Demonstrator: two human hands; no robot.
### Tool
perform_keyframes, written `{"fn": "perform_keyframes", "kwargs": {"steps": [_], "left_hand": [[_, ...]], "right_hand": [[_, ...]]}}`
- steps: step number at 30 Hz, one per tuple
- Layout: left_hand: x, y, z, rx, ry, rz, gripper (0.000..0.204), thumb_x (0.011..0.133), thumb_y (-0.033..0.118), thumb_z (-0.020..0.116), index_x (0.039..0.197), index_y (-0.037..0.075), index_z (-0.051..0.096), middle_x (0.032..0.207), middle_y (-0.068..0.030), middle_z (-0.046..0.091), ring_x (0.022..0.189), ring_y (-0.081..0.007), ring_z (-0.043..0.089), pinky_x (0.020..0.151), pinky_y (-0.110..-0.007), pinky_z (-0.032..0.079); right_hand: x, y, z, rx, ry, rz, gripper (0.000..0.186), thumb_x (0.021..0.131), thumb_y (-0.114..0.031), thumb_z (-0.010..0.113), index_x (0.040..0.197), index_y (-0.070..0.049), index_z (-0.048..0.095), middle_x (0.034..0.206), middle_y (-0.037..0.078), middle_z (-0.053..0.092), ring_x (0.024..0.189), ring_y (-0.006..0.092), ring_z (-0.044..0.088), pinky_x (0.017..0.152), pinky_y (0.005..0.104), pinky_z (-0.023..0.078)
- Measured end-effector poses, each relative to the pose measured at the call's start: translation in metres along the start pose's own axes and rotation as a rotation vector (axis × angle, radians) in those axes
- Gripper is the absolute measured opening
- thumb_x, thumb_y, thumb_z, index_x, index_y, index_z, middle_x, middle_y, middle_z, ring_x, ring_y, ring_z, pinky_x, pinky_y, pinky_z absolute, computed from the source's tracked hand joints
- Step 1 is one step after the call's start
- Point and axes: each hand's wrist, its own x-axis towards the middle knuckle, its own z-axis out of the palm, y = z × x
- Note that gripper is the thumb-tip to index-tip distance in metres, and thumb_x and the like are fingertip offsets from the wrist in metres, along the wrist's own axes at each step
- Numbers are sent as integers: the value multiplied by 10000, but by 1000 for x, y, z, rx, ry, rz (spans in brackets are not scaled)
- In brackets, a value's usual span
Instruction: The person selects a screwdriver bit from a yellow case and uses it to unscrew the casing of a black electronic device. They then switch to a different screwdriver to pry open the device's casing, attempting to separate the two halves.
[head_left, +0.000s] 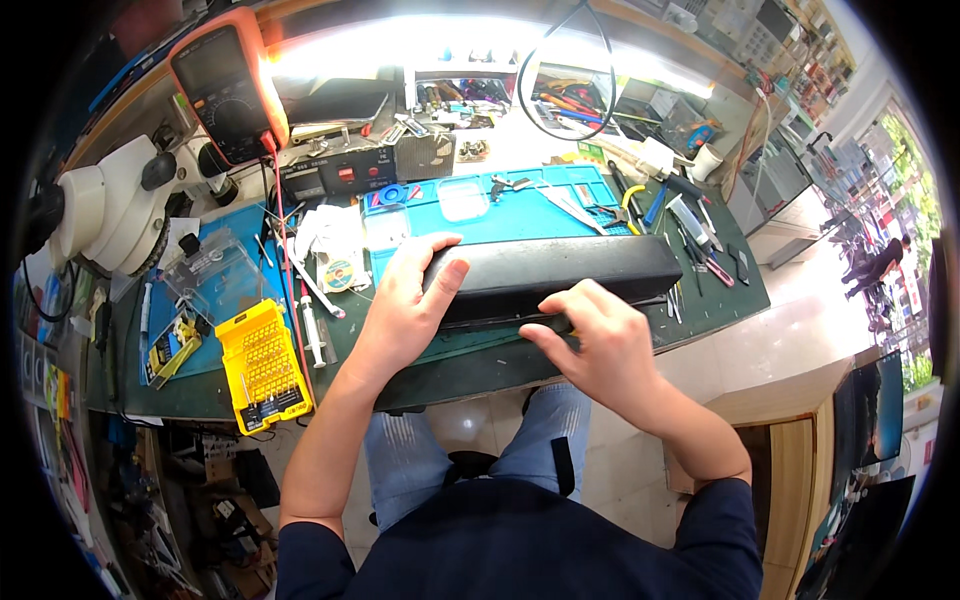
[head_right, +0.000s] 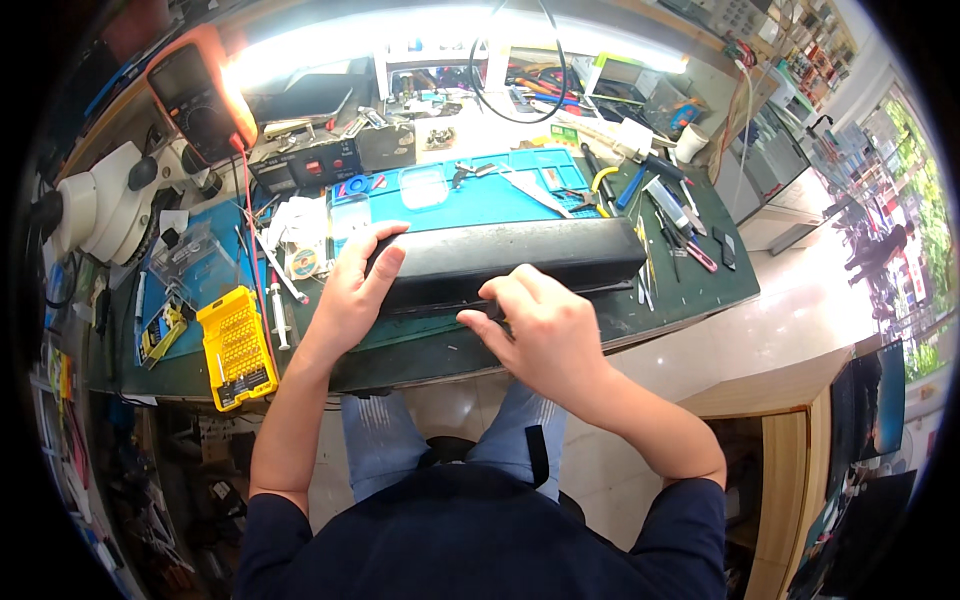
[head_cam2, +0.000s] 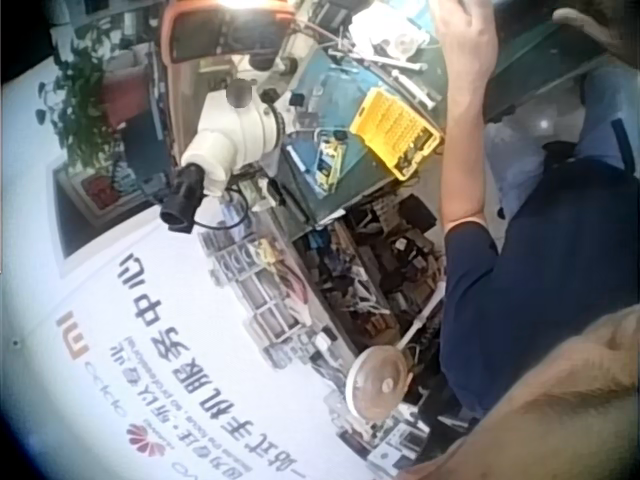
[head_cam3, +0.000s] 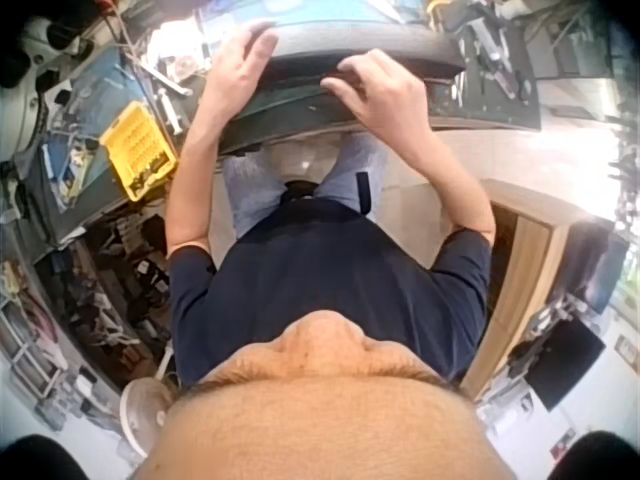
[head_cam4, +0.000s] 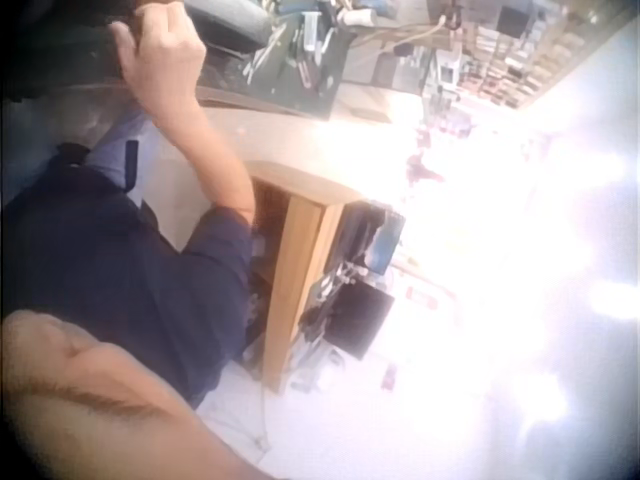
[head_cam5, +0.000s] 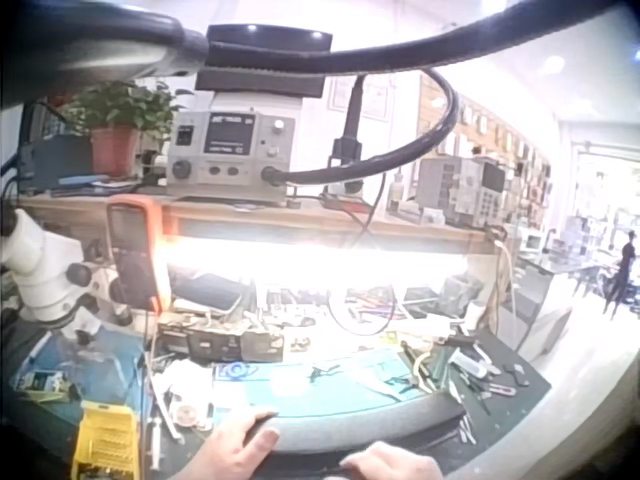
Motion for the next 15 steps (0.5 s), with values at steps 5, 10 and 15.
{"fn": "perform_keyframes", "kwargs": {"steps": [5, 10, 15], "left_hand": [[-1, -1, 1, 25, 2, 4, 468, 1086, 408, 560, 1348, 24, 618, 1272, -152, 634, 1226, -258, 581, 1090, -350, 409], [-3, -1, 2, 24, 49, 35, 483, 1065, 410, 589, 1314, -1, 630, 1267, -186, 643, 1232, -324, 588, 1085, -389, 430], [-4, 0, 2, 25, 50, 59, 486, 1055, 406, 602, 1299, -12, 634, 1267, -198, 645, 1231, -354, 590, 1083, -410, 438]], "right_hand": [[-7, -10, 33, -136, 99, 72, 188, 838, -154, 837, 878, -50, 685, 793, 64, 641, 617, 244, 640, 552, 348, 503], [-11, -25, 50, -250, 141, 170, 226, 784, -131, 815, 851, -75, 607, 803, 58, 601, 714, 252, 666, 601, 362, 538], [-16, -36, 52, -324, 88, 202, 280, 766, -141, 823, 899, -78, 584, 859, 67, 595, 781, 245, 676, 637, 361, 548]]}}
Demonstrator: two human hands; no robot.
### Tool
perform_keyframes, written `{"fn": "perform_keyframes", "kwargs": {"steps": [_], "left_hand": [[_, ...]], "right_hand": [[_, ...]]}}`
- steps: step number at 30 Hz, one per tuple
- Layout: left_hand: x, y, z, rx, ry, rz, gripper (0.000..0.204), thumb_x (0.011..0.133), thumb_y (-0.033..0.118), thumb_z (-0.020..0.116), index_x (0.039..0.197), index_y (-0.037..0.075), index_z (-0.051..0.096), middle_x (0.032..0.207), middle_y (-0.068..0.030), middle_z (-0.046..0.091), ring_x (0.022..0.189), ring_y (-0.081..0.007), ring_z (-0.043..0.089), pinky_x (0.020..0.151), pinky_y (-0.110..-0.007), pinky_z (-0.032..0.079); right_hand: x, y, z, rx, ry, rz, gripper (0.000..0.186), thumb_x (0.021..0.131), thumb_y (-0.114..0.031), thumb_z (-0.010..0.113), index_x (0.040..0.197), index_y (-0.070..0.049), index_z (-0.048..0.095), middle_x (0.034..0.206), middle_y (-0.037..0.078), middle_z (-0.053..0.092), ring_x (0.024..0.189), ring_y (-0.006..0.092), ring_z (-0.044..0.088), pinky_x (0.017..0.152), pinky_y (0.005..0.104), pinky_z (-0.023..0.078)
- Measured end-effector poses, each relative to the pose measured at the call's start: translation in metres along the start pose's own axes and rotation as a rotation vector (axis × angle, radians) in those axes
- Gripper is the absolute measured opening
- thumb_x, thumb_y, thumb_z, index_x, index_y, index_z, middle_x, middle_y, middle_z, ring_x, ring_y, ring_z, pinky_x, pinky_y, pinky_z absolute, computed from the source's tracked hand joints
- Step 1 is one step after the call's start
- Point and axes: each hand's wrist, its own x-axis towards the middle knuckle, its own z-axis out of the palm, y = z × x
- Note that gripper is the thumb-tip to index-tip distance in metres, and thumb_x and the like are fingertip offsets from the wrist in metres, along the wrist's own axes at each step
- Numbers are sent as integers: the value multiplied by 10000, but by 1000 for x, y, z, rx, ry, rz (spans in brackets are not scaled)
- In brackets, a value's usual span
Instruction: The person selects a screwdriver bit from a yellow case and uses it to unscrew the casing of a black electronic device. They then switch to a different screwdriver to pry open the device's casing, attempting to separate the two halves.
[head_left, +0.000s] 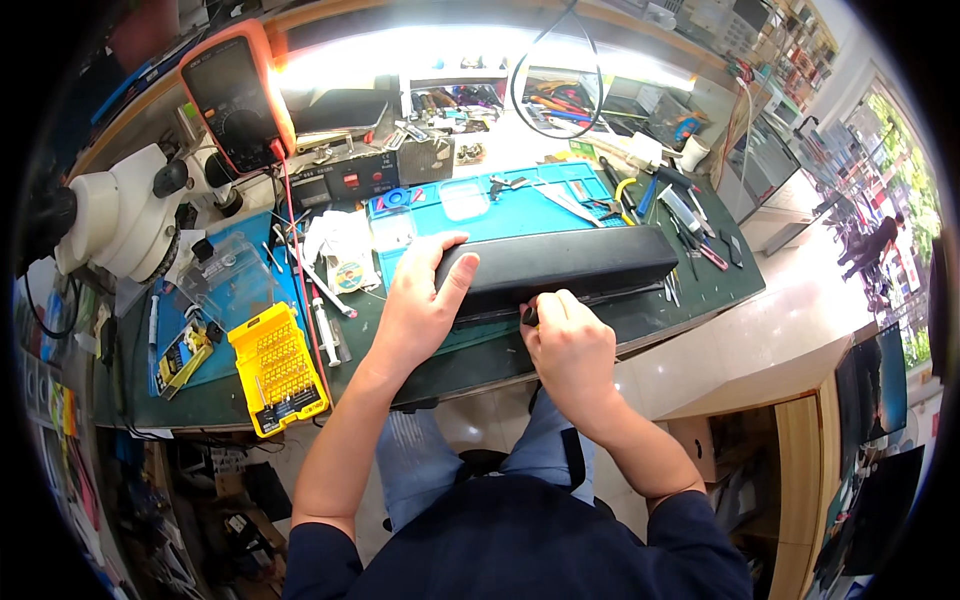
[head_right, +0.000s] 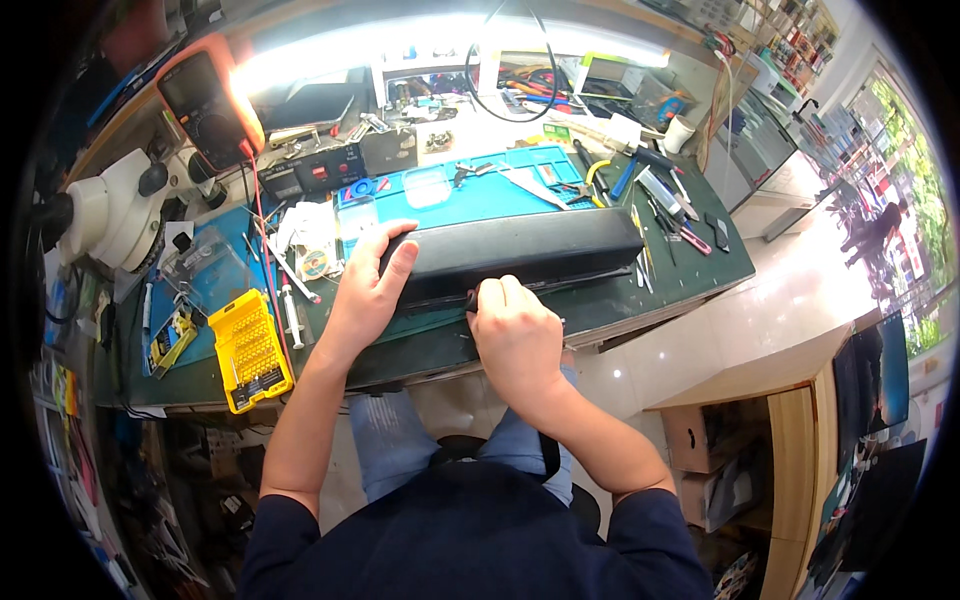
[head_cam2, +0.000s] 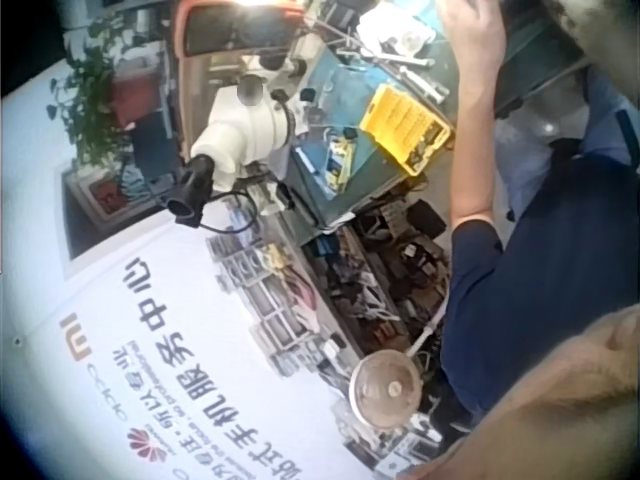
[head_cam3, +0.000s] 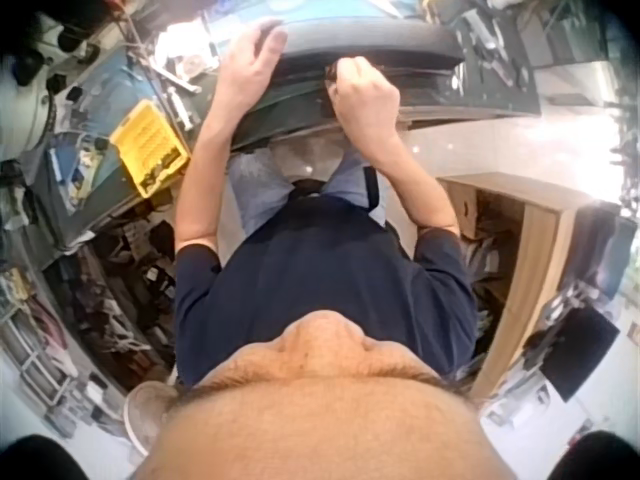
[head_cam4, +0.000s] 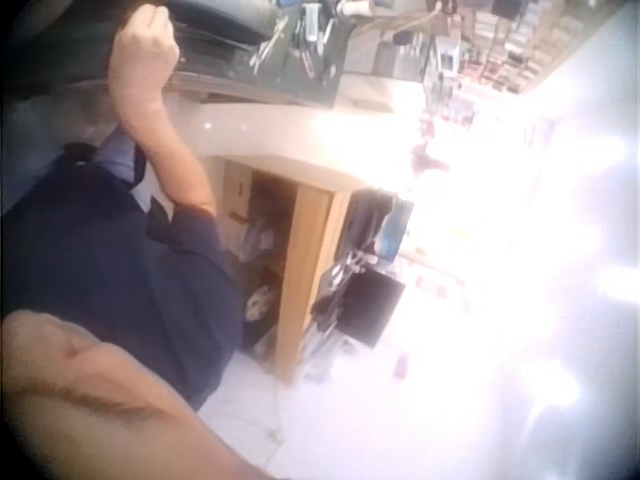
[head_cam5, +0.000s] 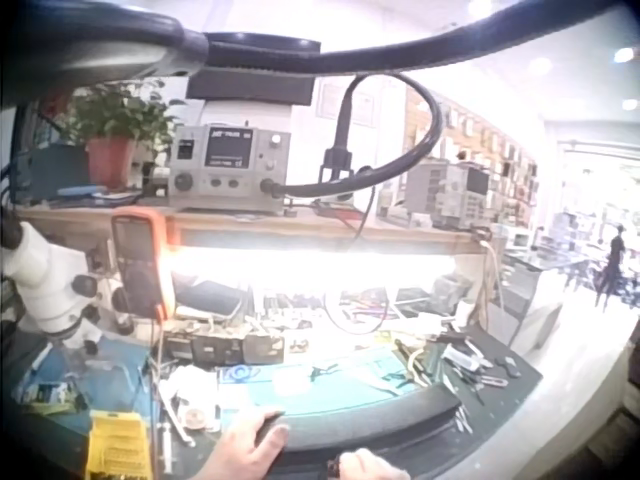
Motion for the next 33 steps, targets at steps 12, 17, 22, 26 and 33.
{"fn": "perform_keyframes", "kwargs": {"steps": [12, 17, 22, 26, 33], "left_hand": [[1, 1, -3, 58, -20, 0, 436, 1073, 368, 575, 1331, 22, 630, 1268, -173, 648, 1238, -307, 598, 1085, -366, 432], [3, 2, -6, 32, -20, 48, 437, 1031, 349, 633, 1289, -4, 624, 1186, -196, 630, 1161, -371, 600, 1035, -418, 457], [4, 7, -8, 61, -85, 33, 474, 1004, 347, 662, 1323, 0, 615, 1216, -213, 616, 1180, -378, 592, 1057, -413, 451], [4, 7, -7, 147, -67, 105, 590, 970, 460, 700, 1323, -7, 631, 1261, -209, 606, 1202, -375, 592, 1061, -427, 456], [-1, 8, -6, 277, -67, 109, 957, 632, 550, 925, 1349, -6, 621, 1305, -190, 602, 1233, -351, 600, 1071, -434, 469]], "right_hand": [[72, 27, -46, 193, 50, -211, 233, 812, -141, 800, 951, -61, 630, 853, 117, 658, 798, 307, 692, 681, 407, 562], [190, 44, 16, 203, -335, -305, 208, 864, -191, 705, 996, -30, 700, 928, 196, 729, 885, 390, 713, 769, 483, 557], [225, 56, 90, -13, -455, -416, 294, 846, -265, 737, 1082, -89, 742, 944, 198, 745, 907, 390, 726, 793, 488, 565], [229, 67, 62, 74, -458, -363, 263, 896, -302, 744, 1027, -74, 756, 897, 196, 747, 882, 392, 728, 776, 472, 572], [152, 142, -111, 547, 0, -160, 305, 1032, -300, 601, 996, -14, 699, 832, 112, 725, 684, 229, 702, 653, 360, 556]]}}
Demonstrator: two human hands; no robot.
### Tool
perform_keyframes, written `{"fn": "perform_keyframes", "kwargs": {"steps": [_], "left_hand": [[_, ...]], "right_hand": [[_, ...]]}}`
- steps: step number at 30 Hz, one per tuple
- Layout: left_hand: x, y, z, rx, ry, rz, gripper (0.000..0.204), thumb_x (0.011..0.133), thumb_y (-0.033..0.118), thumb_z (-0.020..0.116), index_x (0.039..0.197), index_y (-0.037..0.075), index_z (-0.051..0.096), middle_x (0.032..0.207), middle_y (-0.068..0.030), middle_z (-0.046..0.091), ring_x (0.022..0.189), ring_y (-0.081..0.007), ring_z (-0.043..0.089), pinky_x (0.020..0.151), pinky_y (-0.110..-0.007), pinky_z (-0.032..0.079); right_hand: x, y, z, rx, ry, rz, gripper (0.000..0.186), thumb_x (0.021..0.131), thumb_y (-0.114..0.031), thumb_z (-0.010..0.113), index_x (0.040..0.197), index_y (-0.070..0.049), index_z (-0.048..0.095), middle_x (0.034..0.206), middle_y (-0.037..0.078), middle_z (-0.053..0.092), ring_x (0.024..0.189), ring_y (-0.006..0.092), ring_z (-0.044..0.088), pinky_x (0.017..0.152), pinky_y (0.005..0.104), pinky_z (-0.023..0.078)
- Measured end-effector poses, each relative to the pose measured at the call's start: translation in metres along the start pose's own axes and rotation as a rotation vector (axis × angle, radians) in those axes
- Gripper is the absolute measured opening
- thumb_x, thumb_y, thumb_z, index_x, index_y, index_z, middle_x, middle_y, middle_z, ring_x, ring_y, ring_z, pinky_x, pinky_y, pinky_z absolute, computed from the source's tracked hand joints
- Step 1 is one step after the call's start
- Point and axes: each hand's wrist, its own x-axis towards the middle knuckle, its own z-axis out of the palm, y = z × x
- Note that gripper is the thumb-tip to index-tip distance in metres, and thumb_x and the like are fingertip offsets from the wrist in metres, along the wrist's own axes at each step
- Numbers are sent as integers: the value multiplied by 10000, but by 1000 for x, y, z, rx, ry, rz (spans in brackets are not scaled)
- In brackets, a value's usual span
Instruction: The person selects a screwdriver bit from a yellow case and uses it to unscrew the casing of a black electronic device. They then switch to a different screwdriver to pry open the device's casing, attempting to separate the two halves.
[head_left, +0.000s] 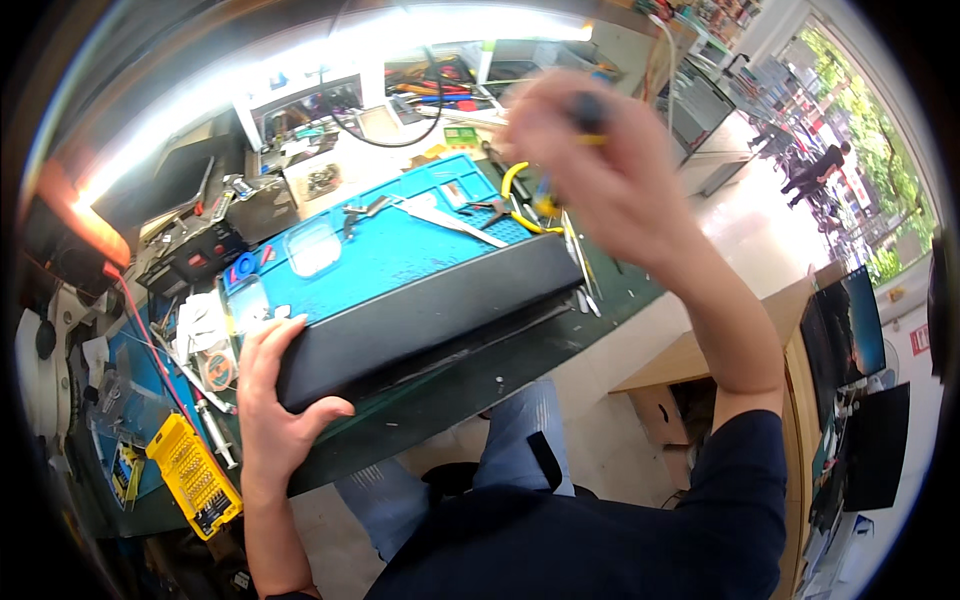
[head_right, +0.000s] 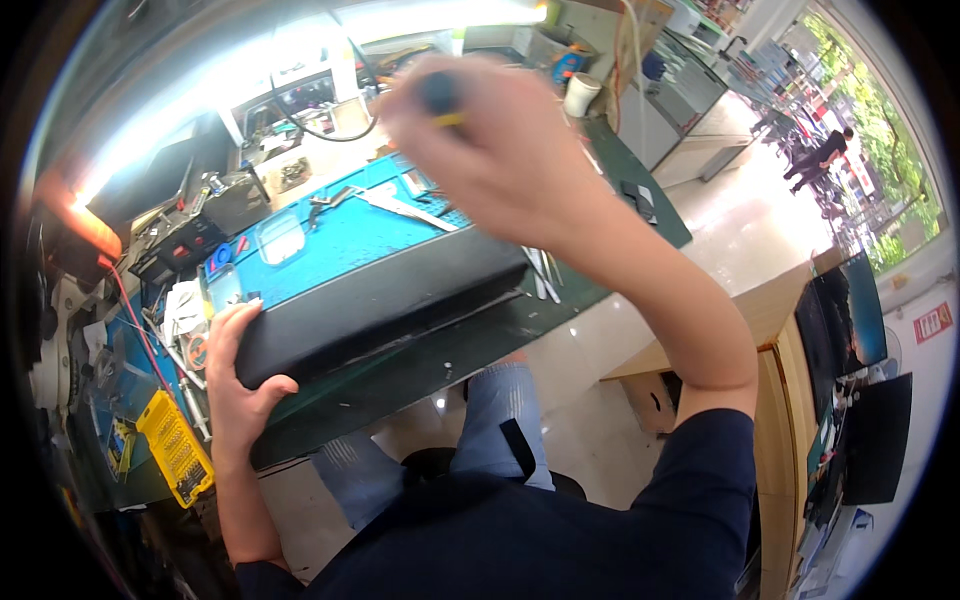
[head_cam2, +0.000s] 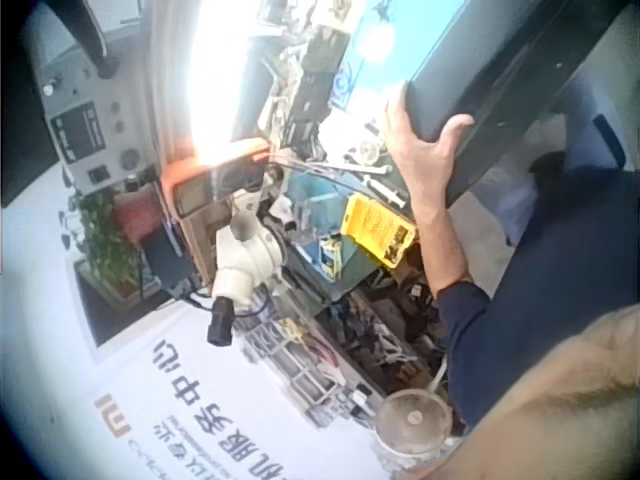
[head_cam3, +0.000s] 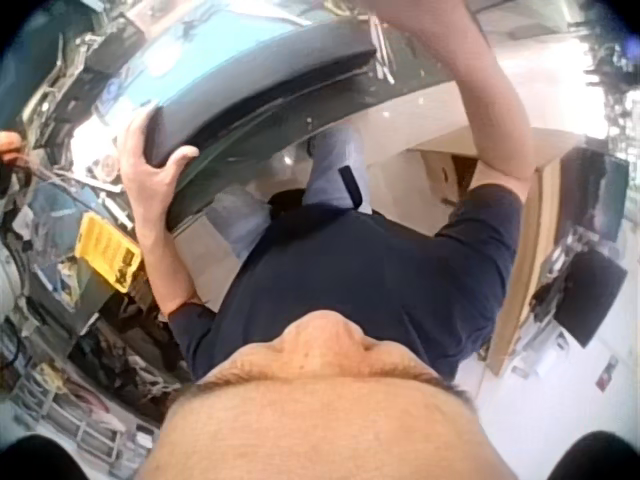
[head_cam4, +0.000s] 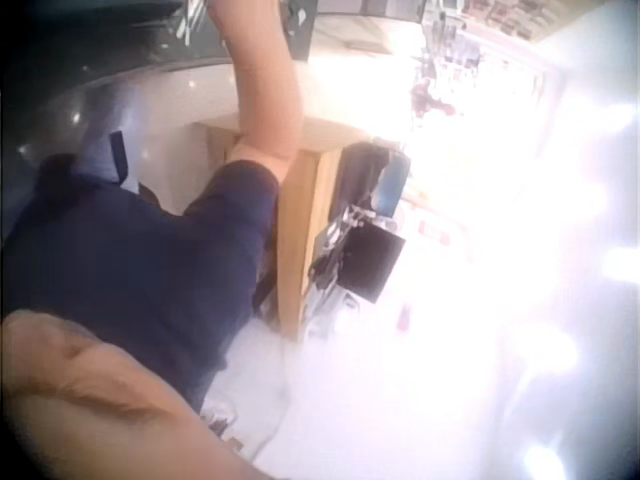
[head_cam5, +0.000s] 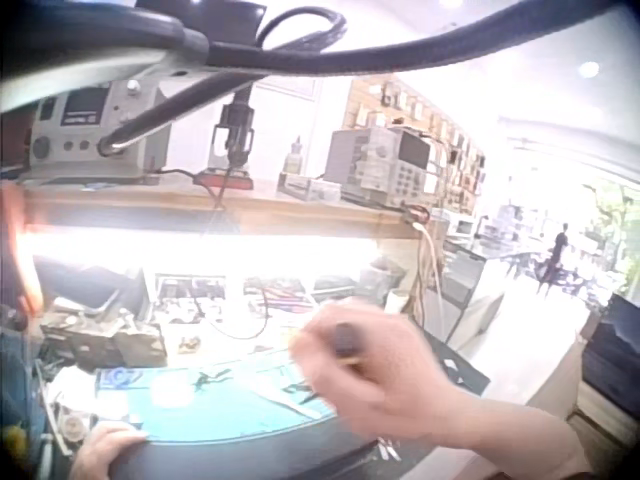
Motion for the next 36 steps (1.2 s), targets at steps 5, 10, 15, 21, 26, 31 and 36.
{"fn": "perform_keyframes", "kwargs": {"steps": [5, 10, 15, 21, 26, 31, 36], "left_hand": [[-1, -4, 1, 57, 32, 53, 940, 663, 576, 901, 1343, -9, 620, 1274, -179, 614, 1202, -333, 602, 1050, -421, 471], [2, -15, 8, 136, 78, 115, 933, 709, 672, 844, 1316, -8, 646, 1247, -178, 636, 1169, -327, 618, 1027, -421, 481], [-3, -20, 7, 220, 126, 147, 960, 722, 738, 802, 1299, -15, 656, 1239, -179, 645, 1167, -326, 618, 1030, -432, 475], [-9, -19, 8, 231, 124, 95, 992, 735, 791, 754, 1293, -23, 657, 1252, -178, 638, 1170, -329, 611, 1038, -440, 464], [-14, -18, 4, 252, 105, 57, 995, 747, 805, 738, 1295, -22, 657, 1262, -179, 633, 1186, -327, 603, 1048, -439, 460], [-5, -15, 6, 188, 72, 37, 993, 734, 780, 765, 1308, -22, 646, 1262, -180, 630, 1184, -329, 606, 1041, -437, 465], [-2, -13, 4, 210, 65, 60, 978, 709, 733, 811, 1311, -19, 642, 1256, -180, 630, 1174, -326, 612, 1035, -434, 471]], "right_hand": [[-86, 11, -70, 244, 49, 470, 260, 1070, -314, 605, 1059, -58, 648, 820, 0, 693, 625, 27, 558, 560, 209, 452], [-142, 40, -46, 294, 141, 381, 633, 946, -183, 803, 1457, -62, 450, 936, 45, 727, 775, 100, 673, 704, 217, 530], [-141, 63, -25, 131, 99, 67, 608, 935, -186, 812, 1422, -62, 469, 914, 62, 725, 749, 115, 692, 660, 233, 539], [-133, 68, -25, 69, -43, 28, 582, 929, -218, 805, 1404, -84, 497, 915, 69, 703, 677, 150, 650, 623, 267, 528], [-132, 68, -26, 79, -51, -51, 571, 928, -195, 806, 1395, -58, 508, 928, 71, 709, 726, 167, 682, 644, 269, 557], [-137, 71, -22, 68, -27, -57, 546, 937, -182, 799, 1372, -41, 502, 946, 97, 715, 767, 185, 712, 682, 277, 587], [-126, 56, -28, 44, -109, 24, 455, 983, -136, 737, 1352, -51, 484, 979, 106, 716, 792, 220, 717, 704, 309, 576]]}}
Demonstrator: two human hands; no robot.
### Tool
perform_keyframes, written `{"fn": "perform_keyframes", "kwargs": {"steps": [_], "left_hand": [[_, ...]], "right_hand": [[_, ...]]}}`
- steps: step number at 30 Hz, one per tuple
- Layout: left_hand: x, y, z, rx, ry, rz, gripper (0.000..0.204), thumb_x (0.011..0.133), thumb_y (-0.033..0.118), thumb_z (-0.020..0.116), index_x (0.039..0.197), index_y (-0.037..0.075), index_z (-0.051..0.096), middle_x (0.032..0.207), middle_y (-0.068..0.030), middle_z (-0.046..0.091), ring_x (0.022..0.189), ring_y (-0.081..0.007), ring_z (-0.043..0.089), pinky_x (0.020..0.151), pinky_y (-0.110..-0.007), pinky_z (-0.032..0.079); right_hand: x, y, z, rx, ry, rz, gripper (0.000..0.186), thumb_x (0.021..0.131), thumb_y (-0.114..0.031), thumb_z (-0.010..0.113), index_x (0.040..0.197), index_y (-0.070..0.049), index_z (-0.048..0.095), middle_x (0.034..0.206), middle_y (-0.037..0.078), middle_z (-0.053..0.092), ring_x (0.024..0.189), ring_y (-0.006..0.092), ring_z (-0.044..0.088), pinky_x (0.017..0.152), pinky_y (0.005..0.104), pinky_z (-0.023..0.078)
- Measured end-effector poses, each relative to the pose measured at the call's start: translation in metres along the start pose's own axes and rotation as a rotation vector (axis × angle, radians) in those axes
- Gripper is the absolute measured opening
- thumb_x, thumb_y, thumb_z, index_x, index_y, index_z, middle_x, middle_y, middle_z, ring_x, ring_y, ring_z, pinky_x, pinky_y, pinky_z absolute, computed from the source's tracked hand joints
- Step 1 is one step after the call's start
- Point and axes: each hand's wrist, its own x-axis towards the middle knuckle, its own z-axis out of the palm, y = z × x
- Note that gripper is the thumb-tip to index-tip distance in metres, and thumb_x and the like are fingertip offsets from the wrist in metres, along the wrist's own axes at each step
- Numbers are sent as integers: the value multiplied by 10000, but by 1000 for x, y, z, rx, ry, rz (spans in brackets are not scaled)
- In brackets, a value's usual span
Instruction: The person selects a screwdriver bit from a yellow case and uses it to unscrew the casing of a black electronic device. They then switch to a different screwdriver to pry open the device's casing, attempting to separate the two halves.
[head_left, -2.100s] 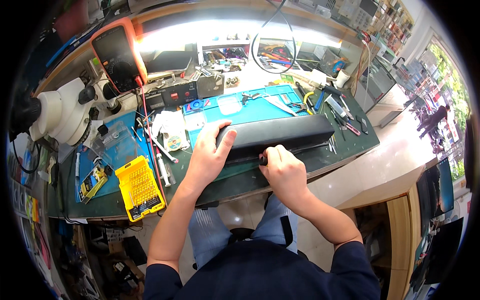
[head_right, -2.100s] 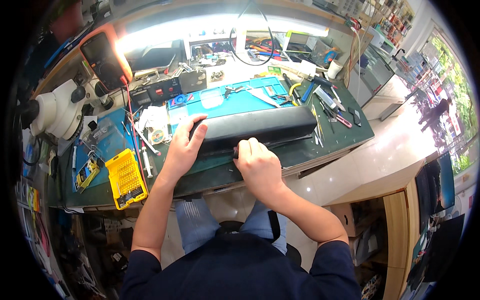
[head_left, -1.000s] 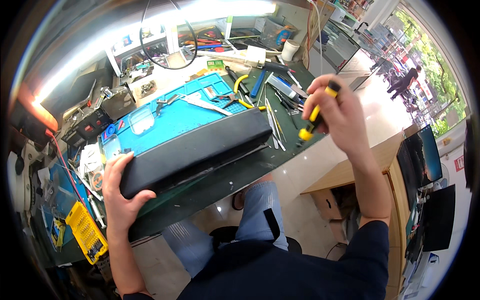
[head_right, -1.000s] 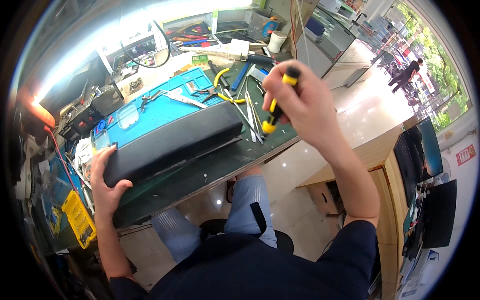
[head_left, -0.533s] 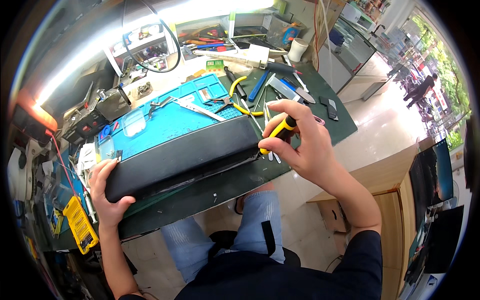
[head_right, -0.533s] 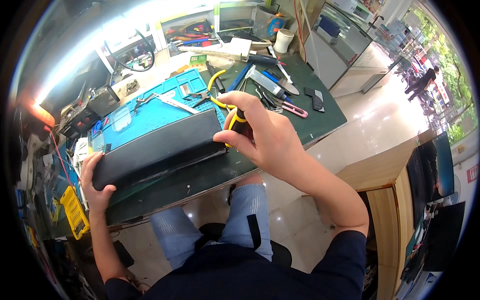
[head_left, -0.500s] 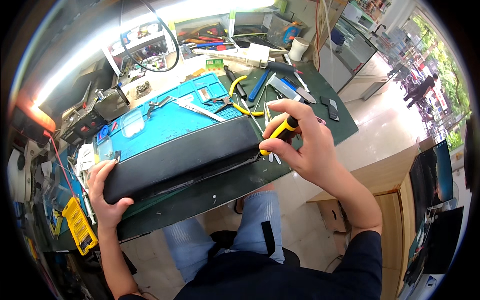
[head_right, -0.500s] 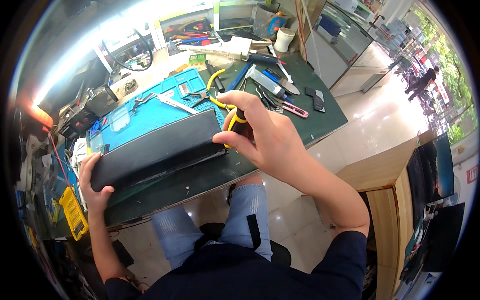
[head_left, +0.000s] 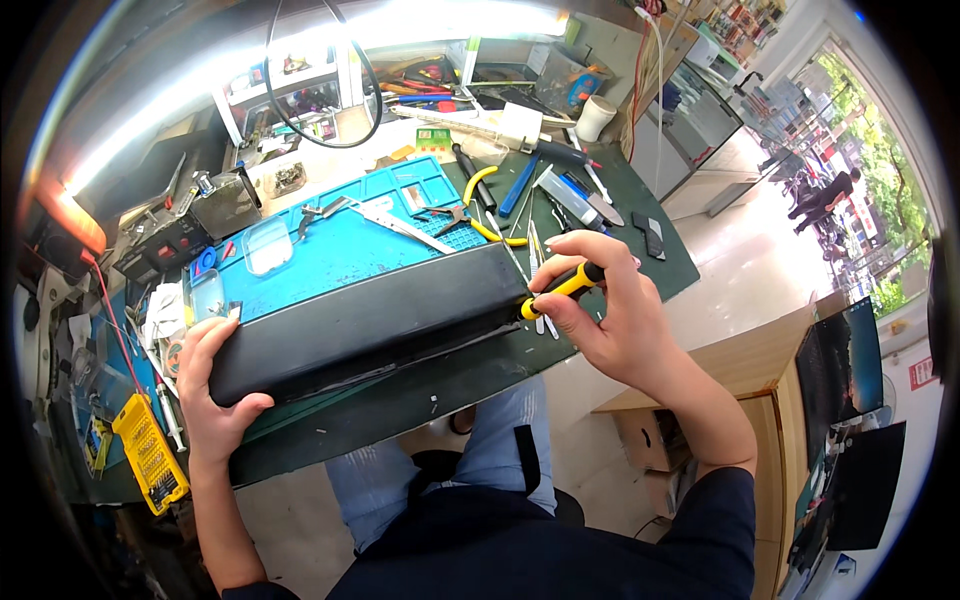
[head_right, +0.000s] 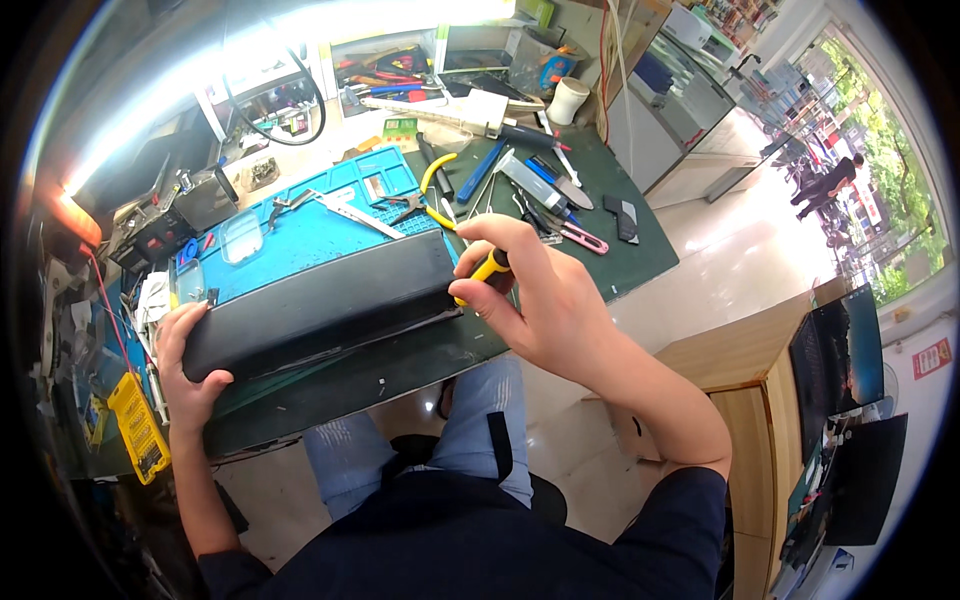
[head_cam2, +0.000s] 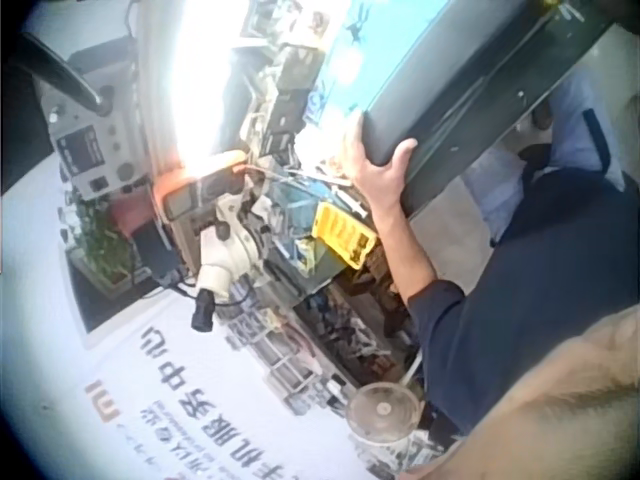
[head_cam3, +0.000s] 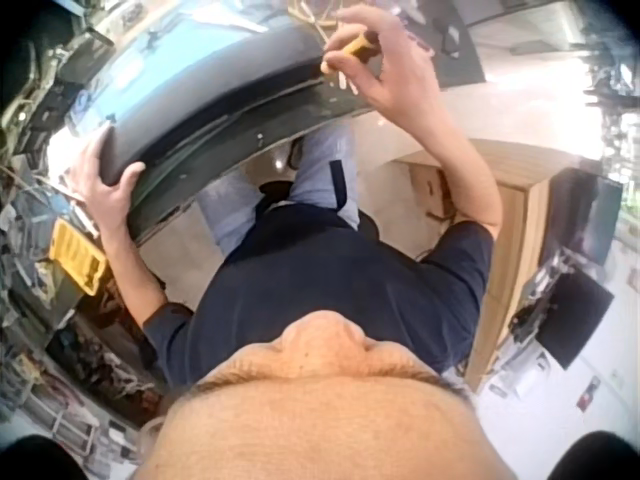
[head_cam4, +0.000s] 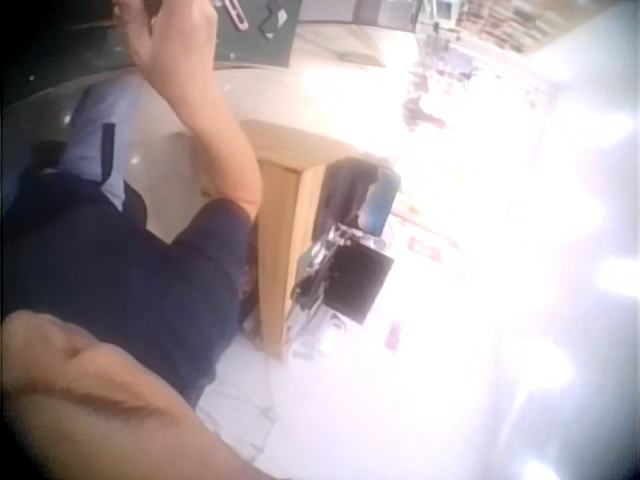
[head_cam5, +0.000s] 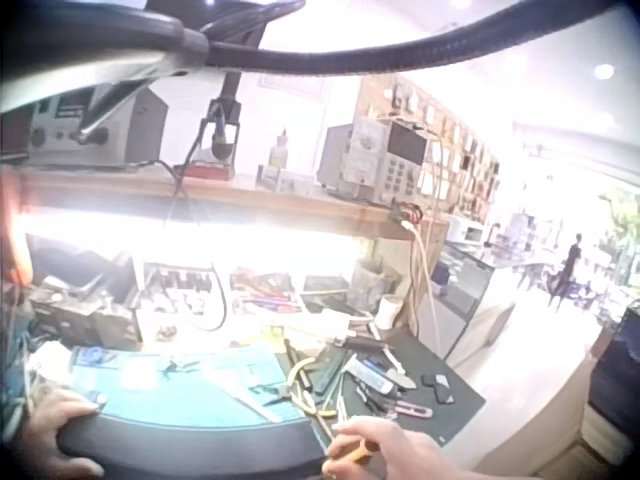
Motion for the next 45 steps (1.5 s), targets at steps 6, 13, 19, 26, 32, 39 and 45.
{"fn": "perform_keyframes", "kwargs": {"steps": [6, 13, 19, 26, 32, 39, 45], "left_hand": [[1, 3, 0, -53, -3, -19, 951, 715, 693, 832, 1313, -19, 637, 1252, -180, 631, 1173, -329, 613, 1039, -429, 471], [2, 3, 2, -114, -8, -17, 926, 727, 667, 843, 1302, -28, 634, 1248, -185, 631, 1172, -329, 612, 1033, -430, 475], [1, 2, 0, -123, 1, -24, 914, 727, 654, 848, 1300, -26, 638, 1248, -186, 634, 1179, -331, 612, 1036, -428, 473], [0, 2, 1, -90, 0, -29, 921, 720, 657, 846, 1311, -20, 643, 1271, -192, 626, 1199, -363, 603, 1061, -449, 454], [-6, -4, 7, -34, 23, -65, 961, 762, 752, 760, 1321, -19, 635, 1289, -197, 608, 1224, -367, 586, 1081, -455, 433], [-7, -5, 6, -25, 11, -40, 955, 793, 753, 740, 1319, -34, 619, 1289, -193, 600, 1243, -358, 571, 1096, -453, 413], [-1, 2, 2, -18, 9, -63, 926, 755, 718, 792, 1318, 0, 635, 1291, -175, 617, 1236, -344, 577, 1090, -449, 421]], "right_hand": [[5, -8, -3, -32, -56, 22, 412, 1009, -85, 678, 1354, -66, 455, 1012, 105, 713, 823, 251, 724, 738, 338, 567], [4, -11, -5, -16, -47, 99, 459, 977, -94, 722, 1383, -85, 510, 1011, 69, 712, 833, 198, 716, 707, 315, 567], [22, -30, -12, -318, -36, -50, 521, 891, -244, 815, 1368, -118, 647, 938, 53, 672, 759, 208, 655, 657, 319, 539], [18, -34, -9, -278, -31, 44, 567, 832, -115, 850, 1370, -97, 671, 921, 83, 664, 807, 205, 673, 718, 352, 557], [11, -22, -7, 128, -114, 79, 706, 893, 98, 671, 1543, -119, 500, 1179, 134, 673, 1040, 288, 683, 902, 382, 569], [2, -20, -5, 16, -109, 74, 658, 889, 51, 693, 1505, -101, 519, 1102, 129, 614, 1041, 302, 644, 907, 403, 540], [5, -21, -2, -179, -17, 32, 636, 902, -36, 730, 1498, -103, 517, 1142, 140, 621, 1063, 319, 634, 930, 423, 533]]}}
